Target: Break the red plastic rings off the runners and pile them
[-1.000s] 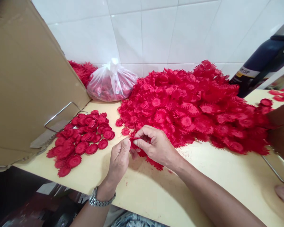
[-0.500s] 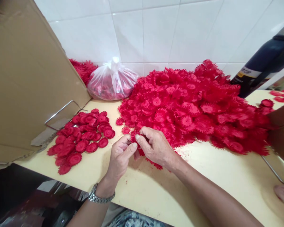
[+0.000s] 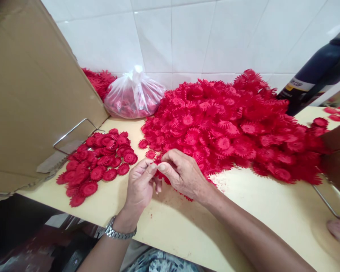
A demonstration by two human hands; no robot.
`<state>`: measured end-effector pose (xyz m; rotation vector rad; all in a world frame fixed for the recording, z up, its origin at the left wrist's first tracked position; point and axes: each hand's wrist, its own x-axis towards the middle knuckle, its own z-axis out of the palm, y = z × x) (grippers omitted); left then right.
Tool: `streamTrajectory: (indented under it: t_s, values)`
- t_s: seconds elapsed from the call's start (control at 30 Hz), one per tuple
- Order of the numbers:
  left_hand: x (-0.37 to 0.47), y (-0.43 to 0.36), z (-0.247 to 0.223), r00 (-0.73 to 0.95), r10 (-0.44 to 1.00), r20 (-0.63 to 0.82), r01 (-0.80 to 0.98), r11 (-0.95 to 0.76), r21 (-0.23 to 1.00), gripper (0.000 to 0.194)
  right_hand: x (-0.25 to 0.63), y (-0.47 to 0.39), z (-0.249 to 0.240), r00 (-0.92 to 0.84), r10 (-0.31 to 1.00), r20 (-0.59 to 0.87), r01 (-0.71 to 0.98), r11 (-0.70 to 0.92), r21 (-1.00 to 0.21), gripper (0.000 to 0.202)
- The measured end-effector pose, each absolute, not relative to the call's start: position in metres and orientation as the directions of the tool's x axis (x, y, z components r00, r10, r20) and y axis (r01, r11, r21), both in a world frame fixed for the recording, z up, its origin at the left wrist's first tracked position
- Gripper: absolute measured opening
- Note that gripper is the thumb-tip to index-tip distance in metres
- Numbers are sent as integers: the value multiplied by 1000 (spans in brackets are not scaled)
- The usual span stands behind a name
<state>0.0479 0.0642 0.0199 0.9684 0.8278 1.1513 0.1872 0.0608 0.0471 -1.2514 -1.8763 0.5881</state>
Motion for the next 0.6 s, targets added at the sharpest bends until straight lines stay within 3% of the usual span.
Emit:
streamTrajectory:
  t_s: [0.1, 0.27, 0.4, 0.5, 0.6]
  values:
    - [52, 61, 26, 269, 961, -67, -417, 178, 891, 19, 182, 57, 49, -253, 856, 451, 441, 517, -734, 41]
    - [65, 47, 38, 195, 981, 11, -337, 57, 940, 10, 176, 51, 49, -258, 851, 458, 265, 518, -813, 38]
    - [69, 50, 48, 228, 972, -58, -546, 177, 819, 17, 184, 51, 51, -261, 873, 412, 145, 457, -878, 39]
    - [73, 58, 54, 232, 957, -177, -696, 290, 657, 29, 181, 55, 48, -296, 817, 496, 326, 574, -751, 43]
    - [78, 65, 59, 313, 917, -245, -698, 398, 595, 49, 168, 57, 41, -309, 802, 511, 552, 589, -591, 51]
